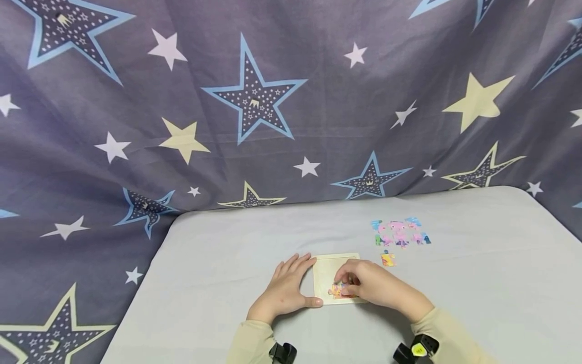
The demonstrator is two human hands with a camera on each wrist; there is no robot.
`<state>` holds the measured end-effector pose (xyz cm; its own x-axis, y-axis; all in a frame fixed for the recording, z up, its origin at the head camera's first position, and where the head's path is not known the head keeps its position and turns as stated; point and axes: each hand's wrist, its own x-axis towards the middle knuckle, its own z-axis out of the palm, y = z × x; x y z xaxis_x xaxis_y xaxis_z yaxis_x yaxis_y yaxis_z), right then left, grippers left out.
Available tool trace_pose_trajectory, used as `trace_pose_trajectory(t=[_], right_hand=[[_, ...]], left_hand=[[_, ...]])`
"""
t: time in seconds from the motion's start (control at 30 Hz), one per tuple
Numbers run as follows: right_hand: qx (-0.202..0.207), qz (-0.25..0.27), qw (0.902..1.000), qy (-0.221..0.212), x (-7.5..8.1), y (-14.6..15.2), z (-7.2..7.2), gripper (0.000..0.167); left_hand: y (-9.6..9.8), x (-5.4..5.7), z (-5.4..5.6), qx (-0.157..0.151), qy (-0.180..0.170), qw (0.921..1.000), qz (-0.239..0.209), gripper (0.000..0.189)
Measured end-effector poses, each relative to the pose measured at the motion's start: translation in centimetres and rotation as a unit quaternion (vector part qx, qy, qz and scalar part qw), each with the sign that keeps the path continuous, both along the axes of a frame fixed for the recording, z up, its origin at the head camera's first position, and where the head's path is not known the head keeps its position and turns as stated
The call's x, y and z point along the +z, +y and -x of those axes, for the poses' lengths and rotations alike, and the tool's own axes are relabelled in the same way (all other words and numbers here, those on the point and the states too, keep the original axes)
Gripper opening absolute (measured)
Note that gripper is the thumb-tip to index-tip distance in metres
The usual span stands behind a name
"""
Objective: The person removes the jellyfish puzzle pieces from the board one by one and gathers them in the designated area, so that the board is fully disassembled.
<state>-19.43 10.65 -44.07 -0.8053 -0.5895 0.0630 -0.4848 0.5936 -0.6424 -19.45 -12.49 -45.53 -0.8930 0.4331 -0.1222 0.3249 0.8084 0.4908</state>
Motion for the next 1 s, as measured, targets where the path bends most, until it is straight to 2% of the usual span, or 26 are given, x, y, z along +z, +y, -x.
trace_pose_trajectory(t=[0.2,0.53,1.0], right_hand=[[0.005,-0.025,0.9991,0.033,-0.31,-0.24,-0.40,0.021],[0.027,-0.038,0.9985,0.030,-0.65,-0.32,-0.28,0.025],[0.019,-0.025,0.9983,0.048,-0.51,-0.13,-0.06,0.026]], left_hand=[[0.01,-0.03,-0.01,-0.002,0.001,1.0000,0.001,0.093],[-0.06,-0.19,-0.06,0.001,-0.003,1.0000,0.002,0.094],[-0.02,-0.10,0.03,-0.001,0.008,1.0000,0.000,0.094]])
